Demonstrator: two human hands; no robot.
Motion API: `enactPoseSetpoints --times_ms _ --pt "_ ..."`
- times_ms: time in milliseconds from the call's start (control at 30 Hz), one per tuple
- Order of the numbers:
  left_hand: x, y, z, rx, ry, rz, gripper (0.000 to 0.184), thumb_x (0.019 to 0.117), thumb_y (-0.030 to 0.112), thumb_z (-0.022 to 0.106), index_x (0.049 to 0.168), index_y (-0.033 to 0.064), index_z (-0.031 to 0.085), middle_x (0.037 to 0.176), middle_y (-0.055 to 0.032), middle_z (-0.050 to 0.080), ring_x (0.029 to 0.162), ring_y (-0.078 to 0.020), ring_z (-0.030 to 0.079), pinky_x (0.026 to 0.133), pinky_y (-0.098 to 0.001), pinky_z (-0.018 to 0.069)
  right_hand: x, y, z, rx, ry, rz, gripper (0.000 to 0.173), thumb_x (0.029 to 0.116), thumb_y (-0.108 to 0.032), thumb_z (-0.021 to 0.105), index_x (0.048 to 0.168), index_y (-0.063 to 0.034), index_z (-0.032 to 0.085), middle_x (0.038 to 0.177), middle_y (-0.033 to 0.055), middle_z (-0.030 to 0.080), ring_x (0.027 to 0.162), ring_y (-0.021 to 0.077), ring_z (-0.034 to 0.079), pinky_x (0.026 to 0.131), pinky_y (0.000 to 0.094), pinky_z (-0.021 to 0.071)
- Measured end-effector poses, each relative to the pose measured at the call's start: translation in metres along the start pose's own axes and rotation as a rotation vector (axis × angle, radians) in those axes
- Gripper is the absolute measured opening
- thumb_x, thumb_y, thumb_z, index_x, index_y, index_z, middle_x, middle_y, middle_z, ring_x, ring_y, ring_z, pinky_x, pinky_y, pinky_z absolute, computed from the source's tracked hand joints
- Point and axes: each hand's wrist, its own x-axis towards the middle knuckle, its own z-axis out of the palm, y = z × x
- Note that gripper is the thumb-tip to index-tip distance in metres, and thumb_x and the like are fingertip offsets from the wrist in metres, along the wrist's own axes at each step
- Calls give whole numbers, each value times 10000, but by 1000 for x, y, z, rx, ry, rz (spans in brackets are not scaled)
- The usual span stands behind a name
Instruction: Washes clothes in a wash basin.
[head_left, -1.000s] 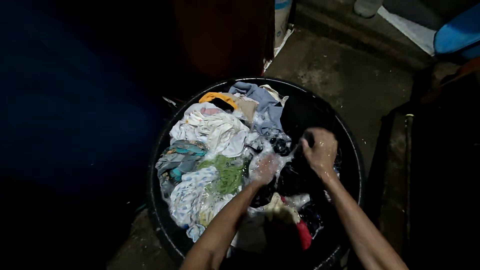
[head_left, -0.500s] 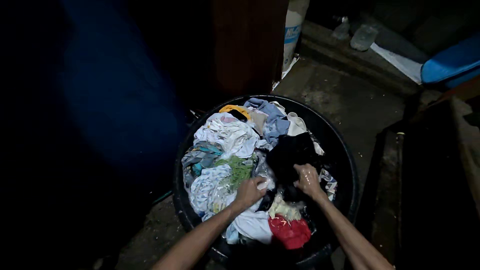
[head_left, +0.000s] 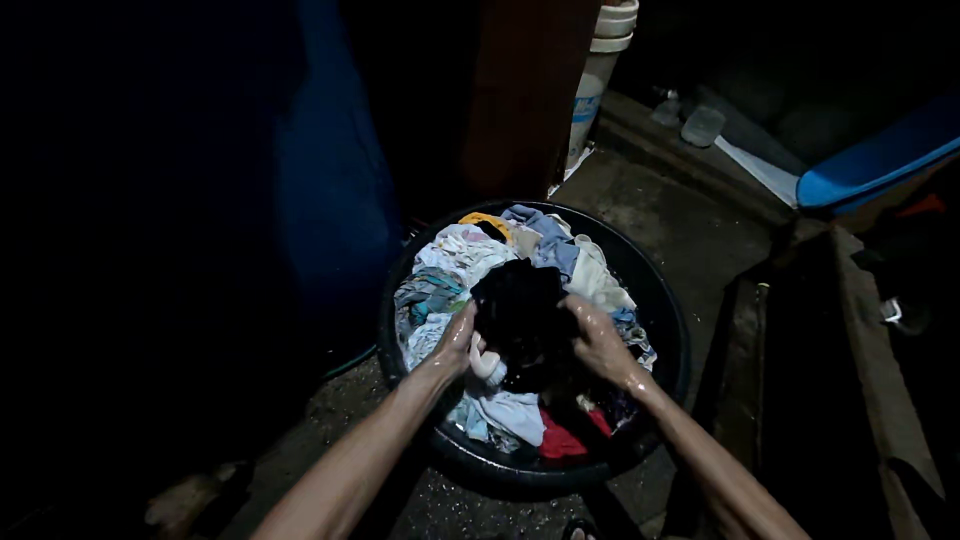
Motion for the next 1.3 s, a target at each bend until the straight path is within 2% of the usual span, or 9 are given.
enactPoseSetpoints --times_ms 133,267,333,467,567,733,1033,1200,1300 --pt "-15 42 13 205 -45 245 265 1093 261 458 953 100 615 640 52 505 467 -6 410 441 -166 381 13 -5 -39 38 276 -48 352 846 115 615 1197 89 615 1032 268 682 940 376 684 804 562 548" --pt "-12 75 29 369 38 483 202 1028 70 588 1194 -22 655 1063 -116 652 816 -123 594 747 -306 525 11 15 -69 101 522 141 496 881 55 626 1359 -6 508 1161 233 661 960 322 673 771 512 554" --pt "-2 80 35 524 115 592 254 1003 68 603 1239 -7 665 1146 -187 662 955 -245 632 859 -441 518 9 43 -69 26 584 241 605 887 46 639 1455 -13 441 1328 258 599 1138 389 634 913 573 525" --pt "27 71 69 867 138 587 388 997 112 616 1381 57 609 1372 -289 540 1205 -423 590 991 -574 497 -6 92 -35 -51 320 530 726 981 -135 615 1606 -36 259 1579 298 349 1398 493 425 1093 652 390" --pt "69 35 102 1015 72 515 441 1012 252 633 1424 104 586 1510 -291 450 1254 -456 585 1000 -620 500 -6 122 -1 -108 -31 697 702 1015 -486 583 1558 -74 415 1586 245 387 1445 498 354 1120 692 316" --pt "131 -56 136 1268 -92 505 430 1035 326 611 1414 124 615 1498 -270 468 1320 -482 499 1030 -673 417 17 165 12 -218 -99 834 504 1062 -345 500 1409 18 543 1406 269 560 1271 448 562 1036 627 424" --pt "178 -126 140 1421 -129 860 449 1006 333 596 1421 165 626 1461 -284 524 1331 -464 523 998 -649 434 87 258 41 -417 -77 793 472 968 53 551 1436 54 490 1466 325 468 1316 562 460 1039 699 375" --pt "196 -116 133 1332 -218 655 502 1018 473 579 1369 124 660 1157 -194 717 978 -411 714 767 -627 559 114 291 4 -235 -350 913 411 962 -212 648 1227 99 606 1215 342 618 1176 501 591 932 684 447" --pt "213 -101 139 1289 -344 445 500 1097 421 461 1429 64 570 1216 -259 688 1071 -468 689 874 -673 532 124 300 5 -155 -329 994 430 1004 -250 618 1199 133 617 1237 366 602 1201 510 576 971 683 435"
